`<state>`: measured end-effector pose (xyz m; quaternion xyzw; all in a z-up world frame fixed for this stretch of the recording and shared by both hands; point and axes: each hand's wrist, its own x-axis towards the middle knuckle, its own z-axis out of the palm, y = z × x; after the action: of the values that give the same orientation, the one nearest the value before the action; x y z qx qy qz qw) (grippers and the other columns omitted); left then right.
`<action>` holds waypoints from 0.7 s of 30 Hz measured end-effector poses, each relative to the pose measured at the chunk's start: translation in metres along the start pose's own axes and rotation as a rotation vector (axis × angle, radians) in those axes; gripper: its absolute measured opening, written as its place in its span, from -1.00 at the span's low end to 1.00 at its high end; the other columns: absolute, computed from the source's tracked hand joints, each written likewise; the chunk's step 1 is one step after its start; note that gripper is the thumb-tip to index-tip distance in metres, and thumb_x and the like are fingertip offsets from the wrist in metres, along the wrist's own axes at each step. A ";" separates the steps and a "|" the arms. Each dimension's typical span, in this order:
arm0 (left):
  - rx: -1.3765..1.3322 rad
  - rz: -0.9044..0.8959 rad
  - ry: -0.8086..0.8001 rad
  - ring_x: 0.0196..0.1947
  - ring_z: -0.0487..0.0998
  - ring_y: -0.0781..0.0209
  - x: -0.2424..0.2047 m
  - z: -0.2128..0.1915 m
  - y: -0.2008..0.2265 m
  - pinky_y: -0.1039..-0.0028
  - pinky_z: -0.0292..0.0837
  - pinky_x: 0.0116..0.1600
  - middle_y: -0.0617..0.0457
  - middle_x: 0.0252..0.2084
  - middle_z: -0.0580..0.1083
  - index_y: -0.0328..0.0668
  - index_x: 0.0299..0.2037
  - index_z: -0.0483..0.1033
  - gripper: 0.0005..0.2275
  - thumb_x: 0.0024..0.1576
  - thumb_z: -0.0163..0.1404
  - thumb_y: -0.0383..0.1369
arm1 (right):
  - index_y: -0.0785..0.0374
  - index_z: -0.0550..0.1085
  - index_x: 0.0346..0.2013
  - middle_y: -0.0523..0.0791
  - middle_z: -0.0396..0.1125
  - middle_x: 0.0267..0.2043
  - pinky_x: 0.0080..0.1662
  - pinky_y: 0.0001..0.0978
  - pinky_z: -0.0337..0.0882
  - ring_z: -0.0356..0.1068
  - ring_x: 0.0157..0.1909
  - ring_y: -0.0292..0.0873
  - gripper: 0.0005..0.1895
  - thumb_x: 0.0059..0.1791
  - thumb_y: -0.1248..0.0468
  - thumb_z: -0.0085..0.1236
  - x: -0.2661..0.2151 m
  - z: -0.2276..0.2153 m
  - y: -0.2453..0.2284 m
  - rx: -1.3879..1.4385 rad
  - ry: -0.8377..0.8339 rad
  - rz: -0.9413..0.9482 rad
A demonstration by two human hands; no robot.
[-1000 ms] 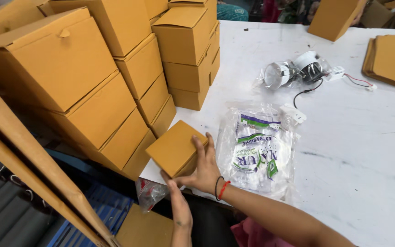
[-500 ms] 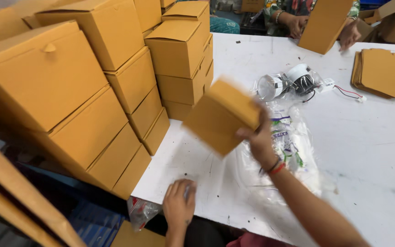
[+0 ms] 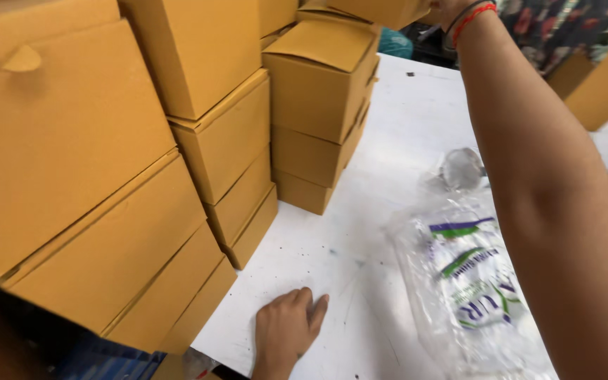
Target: The person wraps LED light fixtures in plastic bags and places them into cardboard boxes. The person repeatedly picks up a light, wraps it, and boxes it, stacking the finished boxes on the table.
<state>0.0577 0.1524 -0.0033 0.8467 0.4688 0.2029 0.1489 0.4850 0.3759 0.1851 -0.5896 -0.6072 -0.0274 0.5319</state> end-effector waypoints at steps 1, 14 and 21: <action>-0.023 -0.001 0.013 -0.69 0.47 0.15 0.000 0.003 -0.002 0.31 0.39 -0.54 0.10 -0.66 0.44 -0.09 -0.55 0.41 -0.65 0.18 0.07 -0.07 | 0.27 0.18 0.35 0.02 0.20 0.32 0.20 -0.17 0.46 0.29 0.34 -0.02 -0.37 0.07 0.38 0.29 0.003 0.012 0.013 -0.049 -0.026 0.023; -0.156 0.059 0.086 -0.69 0.47 0.11 0.001 0.003 -0.007 0.26 0.38 -0.55 0.08 -0.67 0.41 -0.16 -0.60 0.39 -0.64 0.13 0.14 -0.14 | 0.34 0.27 0.28 0.11 0.28 0.26 0.21 -0.08 0.45 0.32 0.29 0.09 -0.49 0.06 0.45 0.19 -0.010 0.056 0.035 -0.338 -0.188 0.104; -0.132 -0.016 0.042 -0.70 0.50 0.14 0.000 0.004 -0.009 0.33 0.43 -0.51 0.08 -0.64 0.49 -0.14 -0.61 0.45 -0.67 0.13 0.11 -0.14 | 0.38 0.32 0.23 0.16 0.33 0.23 0.21 -0.03 0.44 0.34 0.26 0.15 -0.55 0.05 0.50 0.14 -0.011 -0.011 -0.020 -0.313 -0.131 -0.448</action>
<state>0.0529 0.1568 -0.0111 0.8269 0.4640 0.2501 0.1961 0.4741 0.3549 0.1937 -0.5161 -0.7440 -0.1995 0.3746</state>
